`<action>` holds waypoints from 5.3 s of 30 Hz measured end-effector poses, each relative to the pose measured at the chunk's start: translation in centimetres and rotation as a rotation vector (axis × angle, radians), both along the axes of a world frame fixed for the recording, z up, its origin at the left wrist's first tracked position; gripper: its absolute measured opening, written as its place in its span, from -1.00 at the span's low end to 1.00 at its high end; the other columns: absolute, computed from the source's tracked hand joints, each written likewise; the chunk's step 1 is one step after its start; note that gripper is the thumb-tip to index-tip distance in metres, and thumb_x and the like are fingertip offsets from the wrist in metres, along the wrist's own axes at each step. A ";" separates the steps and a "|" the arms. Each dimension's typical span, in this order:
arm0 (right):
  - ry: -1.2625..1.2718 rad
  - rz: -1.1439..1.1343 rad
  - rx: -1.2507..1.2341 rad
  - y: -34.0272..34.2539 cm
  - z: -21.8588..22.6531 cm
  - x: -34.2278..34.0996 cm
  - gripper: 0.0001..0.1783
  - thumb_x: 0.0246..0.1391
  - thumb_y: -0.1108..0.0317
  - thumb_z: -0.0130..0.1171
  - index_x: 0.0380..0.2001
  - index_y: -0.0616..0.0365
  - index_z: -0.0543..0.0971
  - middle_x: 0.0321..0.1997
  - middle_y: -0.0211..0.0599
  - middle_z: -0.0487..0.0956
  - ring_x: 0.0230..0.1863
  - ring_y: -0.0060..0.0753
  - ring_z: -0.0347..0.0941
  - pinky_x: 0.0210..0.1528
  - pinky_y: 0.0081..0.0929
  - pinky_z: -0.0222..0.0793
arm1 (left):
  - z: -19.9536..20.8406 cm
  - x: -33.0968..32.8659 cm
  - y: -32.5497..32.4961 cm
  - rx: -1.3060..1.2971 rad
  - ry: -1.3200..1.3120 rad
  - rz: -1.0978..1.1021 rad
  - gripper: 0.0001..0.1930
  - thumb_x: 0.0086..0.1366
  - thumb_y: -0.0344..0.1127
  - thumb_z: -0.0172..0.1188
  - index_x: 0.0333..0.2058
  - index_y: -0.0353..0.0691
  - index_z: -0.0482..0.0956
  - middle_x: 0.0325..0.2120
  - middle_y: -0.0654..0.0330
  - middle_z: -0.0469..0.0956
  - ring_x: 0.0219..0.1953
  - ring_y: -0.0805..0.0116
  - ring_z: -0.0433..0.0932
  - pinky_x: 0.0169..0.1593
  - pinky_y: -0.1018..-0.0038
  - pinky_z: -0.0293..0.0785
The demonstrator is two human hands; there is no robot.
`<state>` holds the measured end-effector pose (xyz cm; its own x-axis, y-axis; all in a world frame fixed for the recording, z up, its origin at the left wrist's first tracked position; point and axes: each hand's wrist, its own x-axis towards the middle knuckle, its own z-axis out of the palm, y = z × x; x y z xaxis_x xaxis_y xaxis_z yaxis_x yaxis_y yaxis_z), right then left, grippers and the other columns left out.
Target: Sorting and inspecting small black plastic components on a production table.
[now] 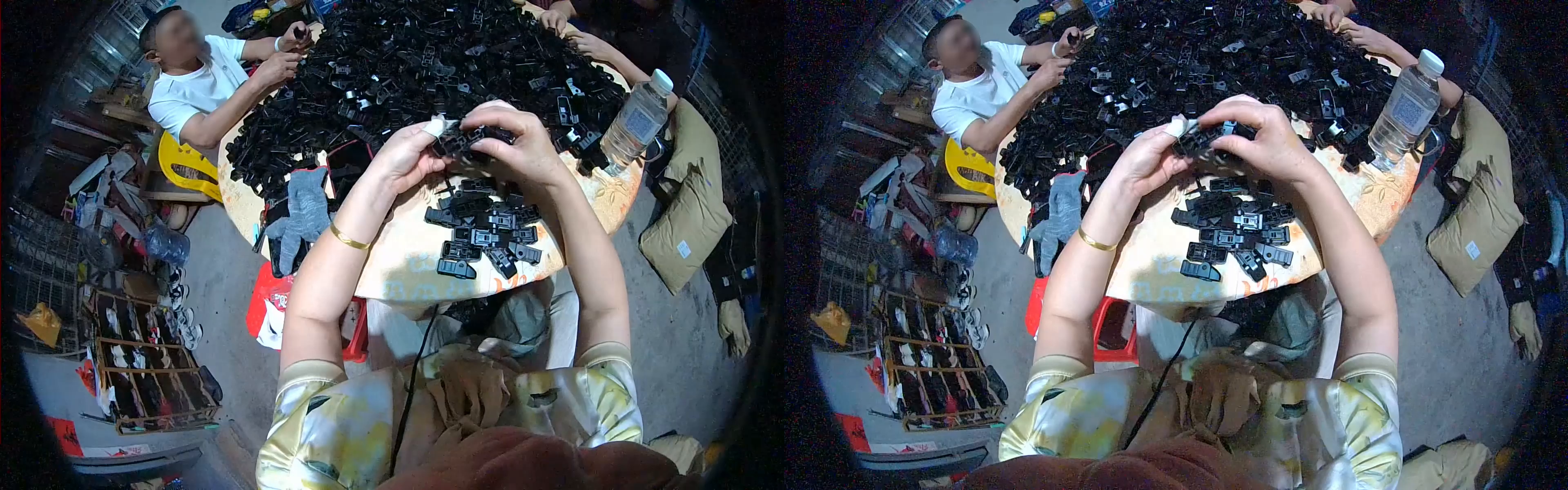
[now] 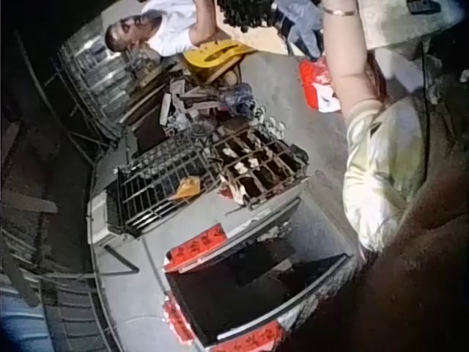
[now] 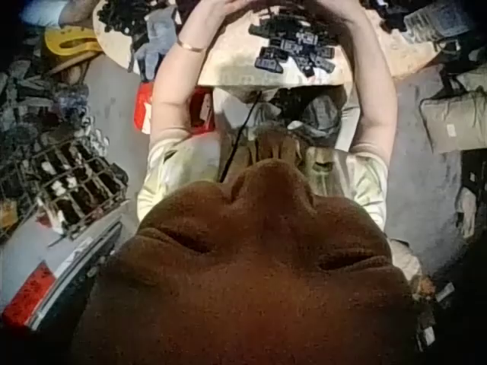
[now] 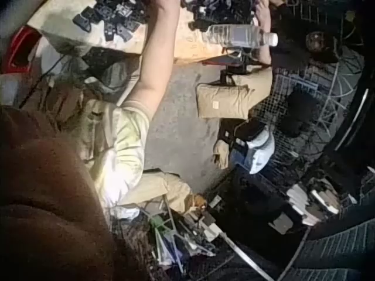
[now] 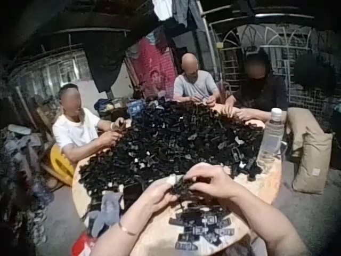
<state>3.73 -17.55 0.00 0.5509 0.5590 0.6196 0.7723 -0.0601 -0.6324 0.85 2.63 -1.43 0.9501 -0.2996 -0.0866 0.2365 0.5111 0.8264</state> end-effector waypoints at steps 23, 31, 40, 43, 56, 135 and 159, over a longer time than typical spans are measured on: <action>0.179 -0.210 0.040 -3.0 0.3 1.6 -0.66 -0.15 0.40 0.28 -0.22 0.24 0.54 -0.22 -0.30 0.56 -0.21 -0.54 0.47 -0.22 -0.63 0.39 | 2.3 -2.5 -1.4 0.624 -0.345 0.067 -0.67 0.13 -0.50 0.15 -0.11 -0.44 0.41 -0.45 0.21 0.52 -0.55 0.61 0.44 -0.47 0.69 0.40; 0.314 -0.179 -0.084 -5.0 1.7 1.0 -0.66 -0.14 0.36 0.28 -0.24 0.25 0.54 -0.32 -0.37 0.55 -0.28 -0.64 0.43 -0.23 -0.61 0.40 | 1.0 -2.0 -2.0 0.674 -0.287 0.147 -0.72 0.18 -0.47 0.09 -0.12 -0.39 0.41 -0.48 0.23 0.50 -0.56 0.61 0.43 -0.47 0.69 0.40; 0.002 -0.465 -0.423 -3.1 -0.9 2.5 -0.70 -0.14 0.27 0.20 -0.31 0.20 0.58 -0.31 -0.12 0.58 -0.26 -0.15 0.52 -0.18 -0.35 0.41 | -0.7 -2.3 -2.8 1.142 -1.057 -0.208 -0.72 0.12 -0.32 0.13 -0.21 -0.35 0.49 -0.29 -0.01 0.51 -0.18 0.09 0.45 -0.03 0.34 0.33; -0.033 -0.488 -0.456 -1.7 -2.0 2.7 -0.66 -0.15 0.21 0.21 -0.28 0.16 0.58 -0.31 -0.12 0.57 -0.22 -0.13 0.49 -0.15 -0.31 0.39 | -0.9 -2.2 -2.6 1.034 -0.883 -0.282 -0.70 0.18 -0.29 0.09 -0.17 -0.37 0.48 -0.28 0.09 0.52 -0.21 0.27 0.49 -0.07 0.40 0.37; 0.060 -0.523 -0.651 -1.1 -2.2 2.3 -0.73 -0.14 0.22 0.19 -0.44 0.22 0.53 -0.37 -0.10 0.55 -0.28 -0.10 0.48 -0.24 -0.28 0.37 | -2.1 0.0 -3.2 1.444 -1.035 0.301 -0.79 -0.05 -0.45 0.20 -0.36 -0.26 0.52 -0.39 0.04 0.46 -0.26 0.06 0.45 -0.18 0.30 0.39; -0.033 -0.384 -0.038 0.1 -1.8 1.6 -0.71 -0.04 0.37 0.15 -0.18 0.16 0.55 -0.29 -0.18 0.55 -0.30 -0.33 0.49 -0.29 -0.47 0.38 | -0.2 0.4 -2.4 1.047 -0.610 0.340 -0.68 -0.05 -0.49 0.30 -0.29 -0.32 0.41 -0.42 0.22 0.45 -0.42 0.50 0.44 -0.32 0.58 0.42; -0.020 -0.272 -0.069 0.7 -1.5 0.1 -0.69 0.00 0.38 0.13 -0.19 0.35 0.47 -0.36 -0.14 0.48 -0.32 -0.29 0.44 -0.27 -0.47 0.33 | 0.0 -0.3 -2.5 0.409 -0.473 0.302 -0.63 0.10 -0.59 0.12 -0.06 -0.37 0.40 -0.25 0.19 0.51 -0.22 0.51 0.48 -0.14 0.63 0.44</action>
<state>3.78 -16.82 -1.49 0.6745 0.4334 0.5977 0.7342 -0.3092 -0.6044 0.53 0.10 -1.44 0.9502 -0.0473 0.3079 -0.3004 0.1233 0.9458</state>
